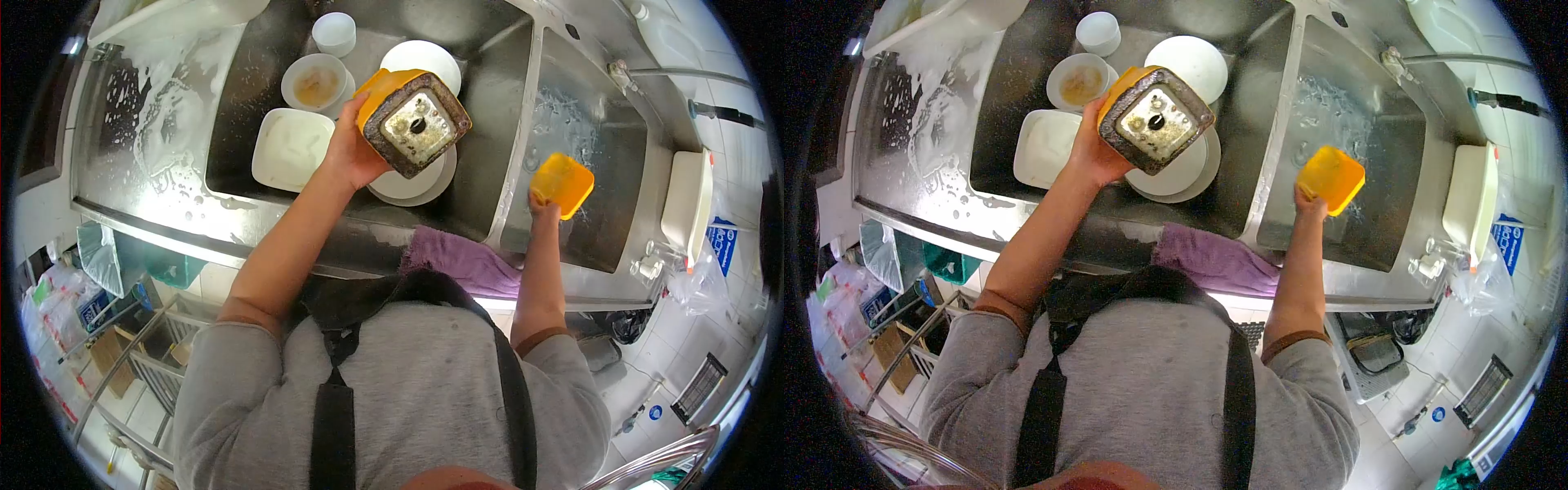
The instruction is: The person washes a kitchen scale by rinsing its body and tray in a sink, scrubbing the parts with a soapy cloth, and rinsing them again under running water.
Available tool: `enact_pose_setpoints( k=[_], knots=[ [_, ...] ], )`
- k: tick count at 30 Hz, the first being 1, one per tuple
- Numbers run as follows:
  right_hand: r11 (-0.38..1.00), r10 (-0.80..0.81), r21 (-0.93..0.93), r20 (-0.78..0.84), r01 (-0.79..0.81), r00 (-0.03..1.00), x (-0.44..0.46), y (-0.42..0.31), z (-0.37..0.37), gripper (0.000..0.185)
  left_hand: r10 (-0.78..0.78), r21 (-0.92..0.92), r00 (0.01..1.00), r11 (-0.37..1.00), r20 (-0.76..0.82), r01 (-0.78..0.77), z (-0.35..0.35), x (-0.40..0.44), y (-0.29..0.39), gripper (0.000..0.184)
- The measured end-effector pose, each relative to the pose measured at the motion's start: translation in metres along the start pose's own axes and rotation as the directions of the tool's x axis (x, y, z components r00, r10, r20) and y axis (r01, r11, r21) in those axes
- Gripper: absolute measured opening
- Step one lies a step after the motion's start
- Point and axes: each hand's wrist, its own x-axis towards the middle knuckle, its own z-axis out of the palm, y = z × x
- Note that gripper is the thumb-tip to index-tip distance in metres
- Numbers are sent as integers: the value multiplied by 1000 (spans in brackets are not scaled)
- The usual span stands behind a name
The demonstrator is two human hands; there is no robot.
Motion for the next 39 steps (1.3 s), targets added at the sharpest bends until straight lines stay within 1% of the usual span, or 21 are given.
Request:
enact_pose_setpoints(
  k=[1,3,4,5,6,7,10,12,16,18,21,24,26,27,29,31,33,34,36,37,39],
  knots=[
    [1000,0,8,-3,0,1000,-2,1,3,46,54,103,998,993,-31,-51,1,5,-2,60],
    [948,200,186,278,-257,939,-11,-1,12,53,122,342,985,937,-118,-75,1,9,-6,65],
    [973,114,111,528,-201,842,-15,-1,18,58,115,346,987,936,-113,-69,2,12,-8,65],
    [991,46,49,740,-122,671,-19,0,23,65,232,516,965,845,-118,-140,4,17,-11,69],
    [990,26,60,801,-124,599,-46,-1,43,69,347,668,932,718,-101,-196,6,20,-14,73],
    [990,5,71,853,-126,522,-87,-4,72,74,345,633,938,732,-22,-254,11,22,-15,83],
    [978,54,83,787,-191,615,-163,-7,132,81,405,706,913,632,50,-319,7,48,-24,86],
    [984,27,63,874,-168,485,-199,4,159,69,405,692,910,633,86,-347,18,58,-30,87],
    [979,124,-28,870,-204,477,-228,32,189,61,449,695,877,575,173,-432,17,88,-37,84],
    [992,98,-51,895,-118,436,-246,45,202,55,473,686,861,565,186,-459,8,105,-34,84],
    [993,40,14,896,-117,442,-232,38,203,53,505,798,849,442,156,-410,5,106,-26,82],
    [980,31,67,879,-187,476,-183,8,175,52,466,759,863,485,196,-434,28,76,-18,82],
    [971,-138,228,774,-68,618,-158,-7,152,66,428,701,883,570,193,-429,31,66,-13,79],
    [972,-133,223,777,-72,616,-169,-3,148,66,434,701,881,568,190,-431,32,60,-13,79],
    [992,34,-118,555,38,831,-213,21,144,82,411,664,895,623,173,-414,38,53,-18,75],
    [783,45,-336,870,524,491,-255,61,142,112,440,675,878,592,188,-441,46,54,-27,74],
    [220,-25,-227,971,949,238,-269,88,152,133,465,694,855,538,228,-478,51,56,-35,76],
    [221,-23,-224,972,949,235,-270,96,154,133,469,693,853,537,228,-480,49,59,-38,76],
    [147,-163,-258,946,955,281,-270,108,160,135,611,780,765,369,206,-505,46,62,-43,80],
    [37,-211,-214,953,976,217,-271,110,162,135,581,800,783,352,220,-486,49,52,-45,76],
    [-18,-221,-207,955,978,198,-275,109,167,131,607,813,745,265,277,-519,41,54,-46,72]
  ],
)
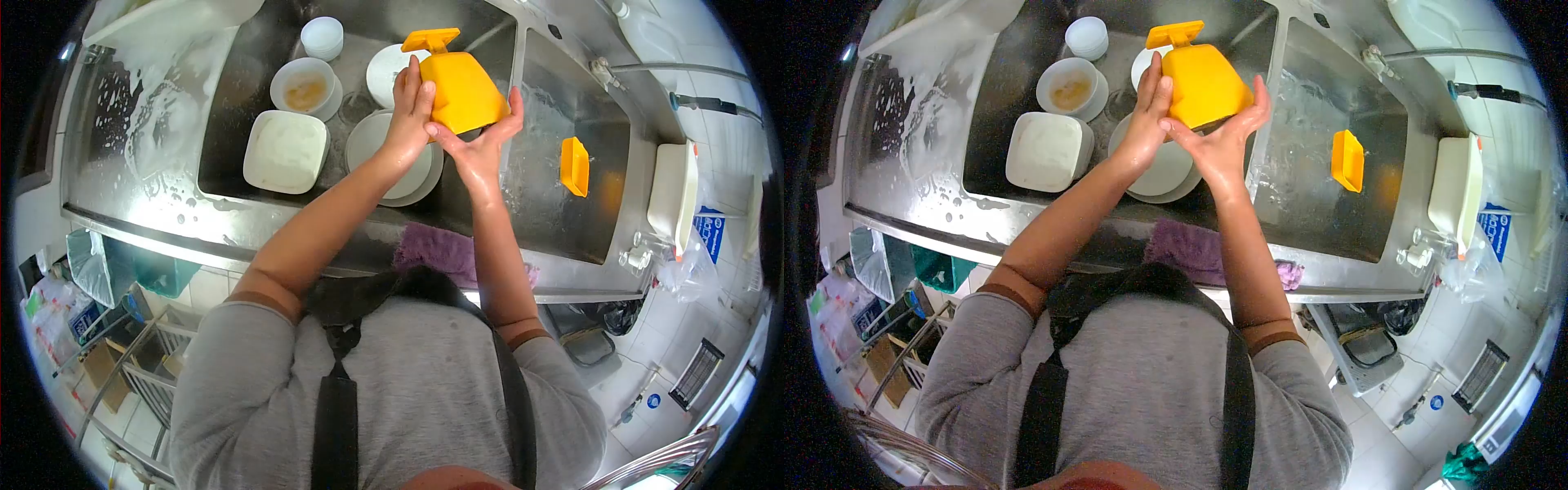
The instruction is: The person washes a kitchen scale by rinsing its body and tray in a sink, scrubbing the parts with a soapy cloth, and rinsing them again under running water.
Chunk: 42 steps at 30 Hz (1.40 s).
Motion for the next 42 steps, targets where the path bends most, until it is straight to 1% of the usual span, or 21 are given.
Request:
enact_pose_setpoints(
  k=[2,4,5,8,10,11,13,15,17,19,21,23,25,26,28,31,35,38,39,41,42],
  knots=[
    [998,-20,-53,-8,19,1000,1,-2,0,126,72,58,997,996,-4,-72,-2,-5,-8,68],
    [960,93,266,-8,-87,996,3,-2,-2,115,167,213,986,964,-28,-157,-2,-17,1,64],
    [960,86,266,3,-83,996,2,-4,-4,115,168,211,985,965,-41,-156,-4,-16,4,64],
    [960,-43,277,-42,53,998,-2,-14,-12,107,-56,-319,998,947,-24,46,-5,-12,13,63],
    [961,-35,274,-28,42,999,-1,-26,-24,105,-181,-630,982,756,56,176,-6,-9,18,64],
    [960,-24,278,-22,29,999,-2,-31,-28,103,-181,-635,982,754,49,171,-12,-5,21,64],
    [914,15,406,6,-16,1000,-7,-38,-26,102,-107,-793,820,210,562,571,-29,6,27,64],
    [918,-85,388,-9,82,996,-12,-46,-30,101,-63,-812,823,136,565,568,-20,5,12,58],
    [851,-98,519,19,74,995,-20,-56,-24,104,209,-842,817,180,538,509,-5,6,-37,50],
    [855,-346,404,-22,325,938,-21,-72,-23,107,231,-806,777,55,585,590,-4,-4,-14,43],
    [865,-322,398,-25,305,946,-26,-67,-30,110,116,-803,800,189,589,565,-1,-5,-34,40],
    [905,-188,390,14,167,982,-25,-69,-38,111,269,-778,737,90,620,622,-10,-5,-32,40],
    [920,-201,349,37,176,979,-23,-66,-43,112,-134,-791,807,165,575,590,-32,-26,32,40],
    [918,-177,366,35,152,984,-23,-65,-47,114,-135,-794,810,161,571,586,-34,-30,51,40],
    [881,-116,468,65,72,991,-22,-59,-50,116,-374,-786,804,246,462,567,-36,-36,75,43],
    [855,9,492,299,-162,954,-19,-73,-59,117,-297,-861,868,207,397,465,-34,-43,74,50],
    [957,-95,289,376,-19,922,-10,-61,-65,118,-286,-849,912,362,292,385,-41,-43,85,51],
    [911,200,249,430,-329,880,-18,-59,-48,102,-177,-470,984,870,-19,148,-36,-32,64,36],
    [911,196,254,427,-325,883,-18,-56,-45,102,-172,-467,985,872,-19,143,-38,-27,63,36],
    [755,194,525,394,-393,899,-24,-41,-40,90,-66,32,985,997,-157,72,-45,-22,60,30],
    [755,188,526,397,-391,898,-23,-36,-41,90,-134,-87,967,989,-218,118,-44,-18,54,30]
  ],
)
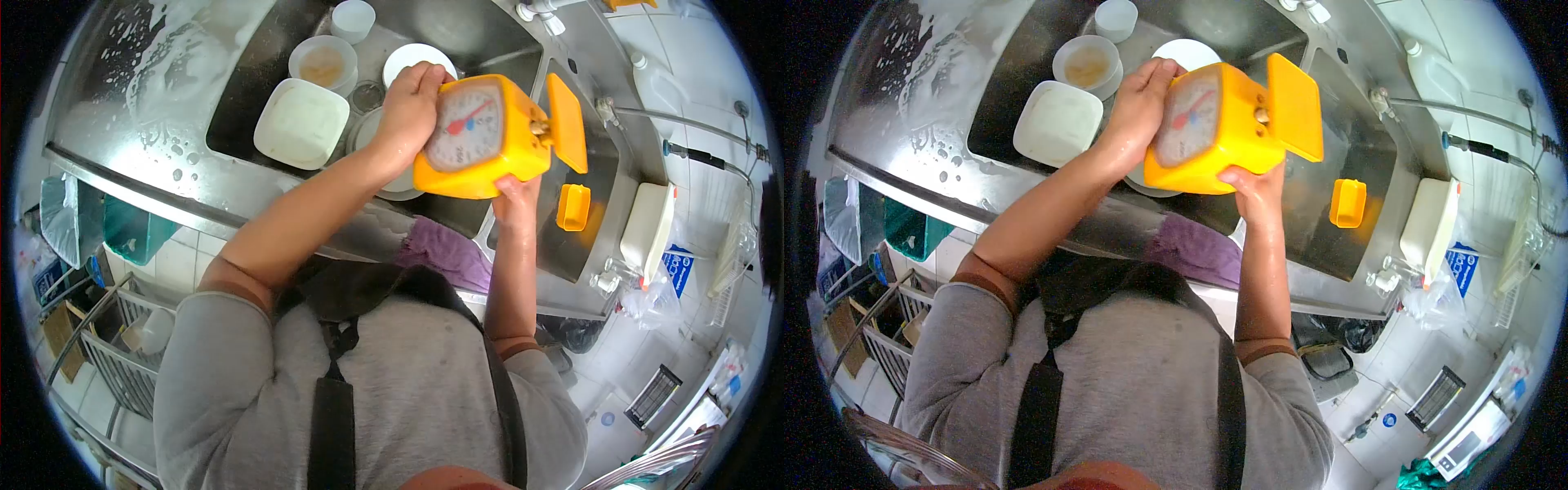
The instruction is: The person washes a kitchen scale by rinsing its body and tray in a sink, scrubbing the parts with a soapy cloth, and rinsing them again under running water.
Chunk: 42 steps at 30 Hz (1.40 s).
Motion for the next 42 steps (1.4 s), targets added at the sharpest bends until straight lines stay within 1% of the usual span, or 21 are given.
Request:
enact_pose_setpoints(
  k=[3,5,6,8,9,11,12,13,15,19,21,23,24,25,27,31,34,35,39,41,42],
  knots=[
    [977,4,213,27,-9,1000,-2,7,-26,91,156,144,971,972,182,-183,-13,6,11,29],
    [947,-30,320,43,15,999,-2,13,-46,90,-36,126,956,992,292,-1,-32,11,19,23],
    [913,-58,408,52,32,997,-3,10,-50,95,48,339,944,926,328,-165,-45,17,9,19],
    [859,-86,509,40,53,996,1,-5,-51,95,148,750,921,542,360,-380,-69,14,7,22],
    [836,-85,546,22,60,996,3,-14,-49,95,148,748,920,543,364,-383,-83,14,1,22],
    [799,-64,599,-13,59,998,10,-32,-42,96,497,797,732,123,466,-592,-102,16,-13,27],
    [784,-58,618,-28,63,998,12,-40,-39,96,293,807,870,340,396,-482,-104,12,0,27],
    [770,-43,635,-46,63,998,13,-47,-34,96,293,805,868,341,400,-485,-104,9,11,27],
    [746,-7,663,-85,61,996,16,-57,-25,97,211,658,939,671,270,-340,-103,3,30,22],
    [714,109,698,-184,51,977,22,-66,-7,97,310,388,927,844,210,-370,-82,-31,55,28],
    [739,125,673,-184,33,975,23,-61,-1,98,730,223,615,573,298,-789,-65,-53,58,40],
    [831,49,555,-114,23,992,20,-43,-4,99,710,208,364,301,602,-931,-55,-80,54,55],
    [885,-18,464,-61,45,998,18,-30,-10,101,711,210,363,298,602,-931,-47,-88,55,55],
    [958,-125,268,70,102,990,16,-21,-11,108,631,217,393,341,668,-915,-38,-95,56,59],
    [942,-101,329,80,70,992,16,-13,-11,105,546,236,423,380,723,-894,-28,-96,58,63],
    [895,-105,444,110,46,988,14,-10,3,103,681,433,579,401,449,-807,-18,-49,66,61],
    [912,-120,407,143,52,982,1,3,2,100,209,144,900,949,382,-281,-29,-2,60,56],
    [925,-87,379,137,29,987,-1,5,0,99,-45,126,900,992,434,-11,-33,6,55,55],
    [915,-83,402,125,26,989,1,24,-7,92,-168,214,867,974,469,73,-55,17,45,59],
    [897,-66,443,173,-17,983,3,21,-8,93,-98,5,871,994,482,109,-70,3,41,63],
    [893,-66,449,183,-24,981,3,16,-3,93,-151,-196,774,921,614,336,-77,-8,53,64]
  ],
)
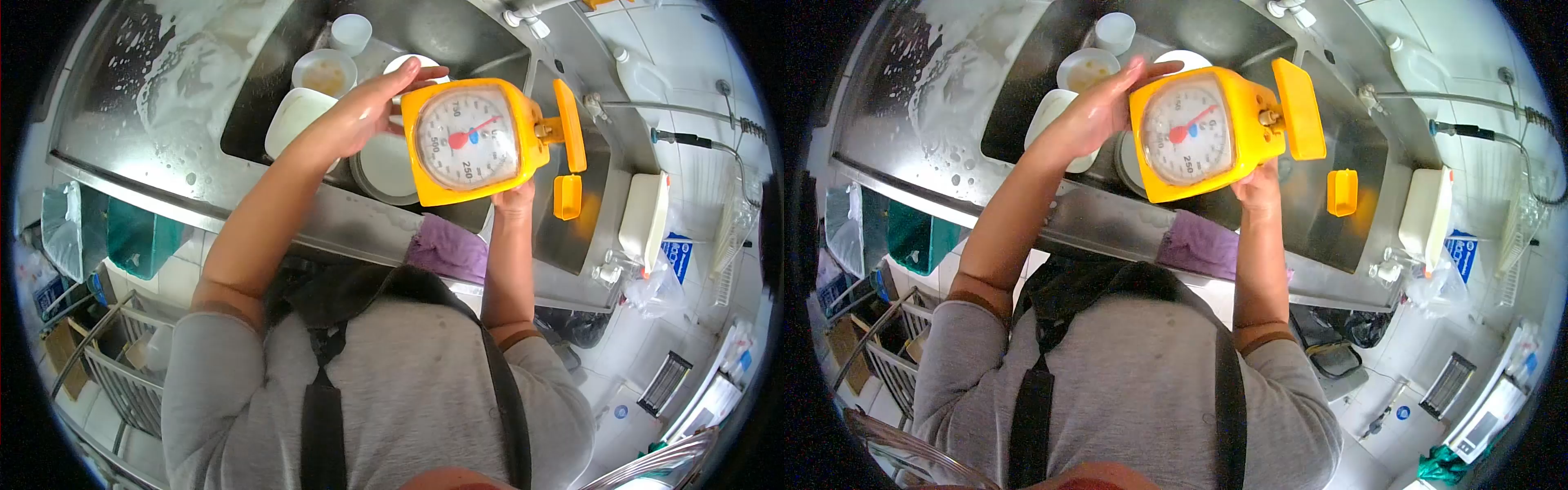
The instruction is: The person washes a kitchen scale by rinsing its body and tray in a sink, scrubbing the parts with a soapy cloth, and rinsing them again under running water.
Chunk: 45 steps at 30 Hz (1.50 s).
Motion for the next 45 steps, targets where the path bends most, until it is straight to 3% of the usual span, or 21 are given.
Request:
enact_pose_setpoints(
  k=[3,5,7,10,13,15,17,19,20,23,24,26,28,29,30,31,34,37,41,42,45],
  knots=[
    [999,-26,-38,41,27,999,13,-1,20,89,26,45,999,999,34,-28,14,-34,14,52],
    [998,-27,-50,83,31,996,27,1,31,84,59,72,998,996,-19,-57,1,-44,18,57],
    [968,87,-238,1,-84,996,49,2,66,89,282,8,942,958,-182,-285,-14,-54,17,59],
    [973,40,-229,61,-26,997,73,38,93,72,388,140,847,922,-363,-362,-39,-77,25,63],
    [982,30,-189,305,29,952,93,57,135,111,455,232,745,891,-489,-392,-51,-107,41,65],
    [976,22,-209,351,55,936,98,64,168,111,565,336,654,825,-504,-454,-59,-122,42,65],
    [968,12,-236,388,86,921,102,69,192,111,551,277,650,831,-523,-482,-66,-137,50,65],
    [869,57,-473,394,149,917,103,71,209,107,580,284,629,810,-518,-512,-74,-148,50,64],
    [902,66,-415,405,119,912,102,71,218,96,583,285,622,807,-523,-517,-77,-152,51,64],
    [895,112,-441,382,74,917,103,71,224,94,562,298,626,824,-540,-482,-84,-164,53,61],
    [894,118,-442,388,72,914,103,71,225,94,600,358,595,799,-534,-484,-87,-167,52,51],
    [959,196,-254,290,-122,937,103,68,224,92,636,413,561,771,-530,-484,-98,-176,52,42],
    [971,217,-164,304,-173,928,105,70,205,94,621,439,505,783,-600,-441,-119,-195,57,18],
    [972,235,-68,319,-225,918,107,71,193,96,619,436,505,784,-601,-443,-124,-202,59,18],
    [965,260,-93,327,-243,909,109,70,184,97,631,503,434,776,-643,-382,-128,-209,64,12],
    [958,286,-118,334,-261,898,110,69,175,99,644,561,360,765,-675,-316,-133,-215,67,20],
    [991,106,-118,372,-66,922,106,68,164,96,712,666,254,702,-655,-251,-156,-228,64,44],
    [995,96,-50,360,-84,928,101,61,168,95,654,602,286,756,-701,-256,-168,-233,63,46],
    [997,37,49,329,-56,944,95,52,167,88,627,599,278,779,-728,-187,-157,-216,67,39],
    [997,19,60,318,-40,948,94,52,162,87,688,675,290,720,-665,-161,-149,-210,70,26],
    [994,-21,104,313,-12,949,92,54,140,85,743,744,317,652,-589,-147,-133,-193,71,15]
  ],
)
